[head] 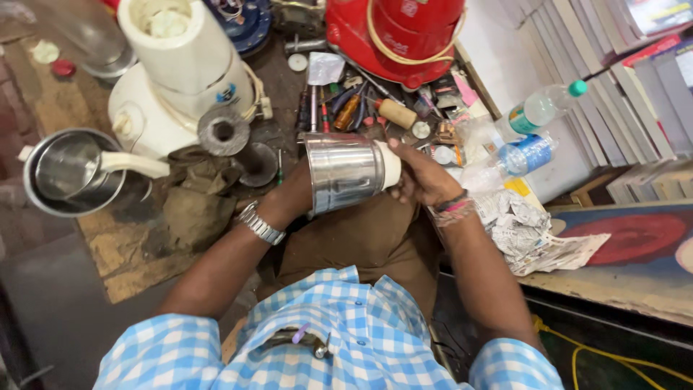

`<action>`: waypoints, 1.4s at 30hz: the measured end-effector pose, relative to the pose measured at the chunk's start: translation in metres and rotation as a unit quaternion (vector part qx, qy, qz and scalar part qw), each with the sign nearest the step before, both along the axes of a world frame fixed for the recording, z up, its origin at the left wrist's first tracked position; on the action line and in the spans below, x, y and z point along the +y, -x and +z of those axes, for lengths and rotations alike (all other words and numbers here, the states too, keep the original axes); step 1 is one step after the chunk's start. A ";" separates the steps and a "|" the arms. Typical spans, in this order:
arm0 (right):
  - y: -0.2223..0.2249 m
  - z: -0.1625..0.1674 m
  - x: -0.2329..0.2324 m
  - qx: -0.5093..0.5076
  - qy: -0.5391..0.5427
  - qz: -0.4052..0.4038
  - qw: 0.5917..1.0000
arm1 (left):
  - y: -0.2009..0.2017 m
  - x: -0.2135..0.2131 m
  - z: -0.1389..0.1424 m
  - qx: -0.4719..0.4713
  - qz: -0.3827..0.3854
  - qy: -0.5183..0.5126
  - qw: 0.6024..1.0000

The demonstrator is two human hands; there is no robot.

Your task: The person disassembles a blender jar, removes the blade assembly, and uses pliers and a screwdriver to adjust internal components. They then reassemble the jar and blade, testing the fit.

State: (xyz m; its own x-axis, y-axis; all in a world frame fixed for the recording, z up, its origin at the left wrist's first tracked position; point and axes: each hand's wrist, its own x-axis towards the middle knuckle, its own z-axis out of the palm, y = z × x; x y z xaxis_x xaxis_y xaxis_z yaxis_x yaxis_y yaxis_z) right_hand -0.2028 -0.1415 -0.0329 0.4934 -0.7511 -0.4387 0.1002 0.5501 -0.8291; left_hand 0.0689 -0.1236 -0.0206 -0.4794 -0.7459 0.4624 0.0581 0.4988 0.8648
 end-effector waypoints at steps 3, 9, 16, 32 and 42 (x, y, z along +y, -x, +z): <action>-0.009 0.040 0.014 0.099 0.293 0.021 0.951 | 0.004 -0.002 -0.012 0.101 -0.007 -0.162 0.982; -0.026 0.129 0.035 0.356 0.576 0.136 0.723 | 0.007 -0.005 -0.031 0.149 0.021 -0.256 0.955; -0.020 0.156 0.039 0.475 0.487 -0.005 0.733 | 0.016 0.011 -0.037 0.086 0.001 -0.147 0.985; -0.028 -0.001 -0.028 0.558 0.444 0.002 0.701 | -0.015 0.032 -0.104 0.038 0.062 -0.161 0.984; -0.025 -0.066 -0.047 0.578 0.459 -0.030 0.674 | -0.013 0.033 -0.137 0.028 0.051 -0.178 0.982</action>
